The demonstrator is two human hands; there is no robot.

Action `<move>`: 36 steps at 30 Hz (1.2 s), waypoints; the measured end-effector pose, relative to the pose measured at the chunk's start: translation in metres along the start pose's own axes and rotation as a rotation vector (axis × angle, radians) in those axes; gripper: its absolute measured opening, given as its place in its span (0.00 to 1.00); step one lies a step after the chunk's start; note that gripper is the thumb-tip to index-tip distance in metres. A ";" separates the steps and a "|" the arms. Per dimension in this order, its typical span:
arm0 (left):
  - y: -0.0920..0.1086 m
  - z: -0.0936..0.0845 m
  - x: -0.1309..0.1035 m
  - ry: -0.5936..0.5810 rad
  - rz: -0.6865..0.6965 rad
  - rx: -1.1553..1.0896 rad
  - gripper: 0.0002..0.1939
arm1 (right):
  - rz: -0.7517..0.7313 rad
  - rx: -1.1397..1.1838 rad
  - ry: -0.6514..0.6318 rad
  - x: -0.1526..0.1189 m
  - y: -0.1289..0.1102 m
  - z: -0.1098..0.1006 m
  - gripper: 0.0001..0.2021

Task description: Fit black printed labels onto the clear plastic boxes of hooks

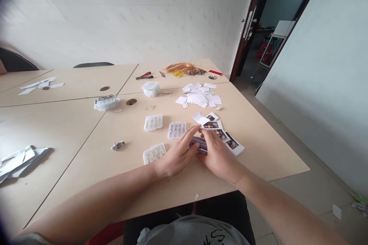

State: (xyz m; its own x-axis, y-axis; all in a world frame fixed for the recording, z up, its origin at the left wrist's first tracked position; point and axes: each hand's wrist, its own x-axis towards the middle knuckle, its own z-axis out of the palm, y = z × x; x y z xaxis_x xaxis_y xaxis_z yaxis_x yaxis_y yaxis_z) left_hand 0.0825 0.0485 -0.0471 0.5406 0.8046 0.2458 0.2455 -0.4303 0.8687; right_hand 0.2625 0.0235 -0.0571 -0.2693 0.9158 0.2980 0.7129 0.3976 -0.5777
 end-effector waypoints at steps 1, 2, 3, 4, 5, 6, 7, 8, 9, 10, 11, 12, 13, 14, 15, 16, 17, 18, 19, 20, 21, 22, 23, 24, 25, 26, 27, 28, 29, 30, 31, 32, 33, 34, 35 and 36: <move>0.001 0.000 0.000 0.011 -0.013 -0.003 0.25 | 0.000 0.002 0.003 0.000 0.000 0.000 0.24; 0.002 -0.001 0.000 0.022 -0.031 -0.008 0.25 | 0.000 0.005 0.005 0.001 0.000 0.000 0.25; 0.002 -0.002 0.000 0.029 -0.050 -0.013 0.25 | -0.002 0.007 0.007 0.001 0.000 0.000 0.24; 0.003 -0.002 0.000 0.028 -0.063 -0.015 0.25 | -0.005 0.009 0.007 0.001 -0.001 0.000 0.24; 0.004 -0.002 0.000 0.016 -0.066 -0.012 0.27 | -0.010 0.012 0.005 0.001 -0.002 0.000 0.23; 0.003 -0.002 0.000 -0.002 -0.054 -0.003 0.29 | -0.016 0.013 0.002 0.001 -0.002 0.001 0.23; 0.003 -0.001 0.000 -0.021 -0.029 0.011 0.32 | -0.023 0.015 -0.002 0.001 -0.003 0.001 0.24; 0.001 0.000 0.000 -0.031 0.001 0.028 0.34 | -0.029 0.015 -0.005 0.001 -0.004 0.002 0.25; 0.000 0.001 0.000 -0.029 0.027 0.042 0.34 | -0.034 0.015 -0.007 0.001 -0.004 0.002 0.26; -0.002 0.001 0.000 -0.017 0.043 0.053 0.33 | -0.036 0.014 -0.005 0.001 -0.004 0.003 0.27; -0.004 0.002 0.001 0.000 0.048 0.058 0.33 | -0.035 0.013 -0.003 0.001 -0.003 0.004 0.27; -0.005 0.002 0.001 0.020 0.045 0.061 0.32 | -0.033 0.011 0.001 0.001 -0.002 0.004 0.27; -0.005 0.001 0.002 0.037 0.036 0.062 0.31 | -0.030 0.009 0.004 0.002 -0.002 0.005 0.27; -0.005 0.000 0.002 0.051 0.027 0.062 0.29 | -0.027 0.007 0.006 0.002 -0.001 0.005 0.27; -0.004 0.000 0.002 0.061 0.021 0.061 0.27 | -0.025 0.005 0.007 0.002 0.000 0.005 0.26; -0.004 -0.001 0.002 0.064 0.020 0.059 0.24 | -0.023 0.004 0.006 0.002 0.000 0.005 0.26; -0.003 -0.001 0.002 0.059 0.028 0.057 0.23 | -0.021 0.004 0.002 0.002 0.000 0.005 0.25; -0.003 0.000 0.002 0.048 0.041 0.056 0.23 | -0.018 0.005 -0.004 0.001 0.000 0.005 0.24; -0.002 0.000 0.002 0.036 0.056 0.056 0.23 | -0.015 0.006 -0.010 0.002 -0.001 0.006 0.22; -0.003 0.001 0.002 0.028 0.069 0.057 0.23 | -0.012 0.008 -0.017 0.002 -0.001 0.006 0.21; -0.003 0.002 0.002 0.026 0.077 0.059 0.23 | -0.008 0.010 -0.023 0.003 -0.002 0.006 0.20; -0.004 0.002 0.001 0.032 0.077 0.061 0.22 | -0.006 0.012 -0.029 0.004 -0.003 0.007 0.20; -0.005 0.003 0.001 0.044 0.073 0.064 0.22 | -0.004 0.013 -0.036 0.005 -0.005 0.007 0.20; -0.005 0.003 0.001 0.056 0.069 0.066 0.22 | -0.003 0.015 -0.044 0.007 -0.006 0.006 0.20; -0.005 0.002 0.001 0.066 0.068 0.069 0.22 | -0.002 0.015 -0.053 0.008 -0.007 0.005 0.20; -0.005 0.002 0.000 0.074 0.069 0.070 0.23 | 0.000 0.014 -0.061 0.009 -0.008 0.005 0.19; -0.004 0.002 -0.001 0.073 0.079 0.074 0.23 | 0.002 0.011 -0.068 0.010 -0.009 0.004 0.18; -0.004 0.002 -0.001 0.060 0.098 0.083 0.23 | 0.005 0.005 -0.075 0.010 -0.009 0.003 0.17; -0.004 0.002 -0.002 0.038 0.125 0.097 0.24 | 0.010 -0.004 -0.083 0.010 -0.010 0.002 0.16; -0.004 0.003 -0.003 0.012 0.156 0.116 0.25 | 0.020 -0.014 -0.092 0.010 -0.010 0.001 0.16; -0.004 0.004 -0.003 -0.014 0.183 0.135 0.27 | 0.033 -0.026 -0.102 0.009 -0.009 0.001 0.16; -0.004 0.005 -0.004 -0.031 0.200 0.149 0.28 | 0.048 -0.036 -0.112 0.008 -0.009 0.001 0.15; -0.004 0.005 -0.004 -0.038 0.201 0.154 0.29 | 0.064 -0.042 -0.119 0.007 -0.008 0.001 0.15; -0.004 0.006 -0.004 -0.038 0.187 0.150 0.30 | 0.081 -0.043 -0.122 0.006 -0.008 0.001 0.15; -0.004 0.006 -0.005 -0.042 0.164 0.140 0.30 | 0.097 -0.036 -0.122 0.006 -0.008 0.000 0.14; -0.004 0.005 -0.005 -0.056 0.138 0.128 0.30 | 0.113 -0.022 -0.120 0.006 -0.008 0.000 0.13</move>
State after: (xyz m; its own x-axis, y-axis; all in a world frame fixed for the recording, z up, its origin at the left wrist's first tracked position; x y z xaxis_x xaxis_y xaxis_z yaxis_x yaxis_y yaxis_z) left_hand 0.0832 0.0445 -0.0543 0.6189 0.7123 0.3311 0.2649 -0.5861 0.7657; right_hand 0.2556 0.0259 -0.0508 -0.2616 0.9552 0.1383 0.7566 0.2919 -0.5851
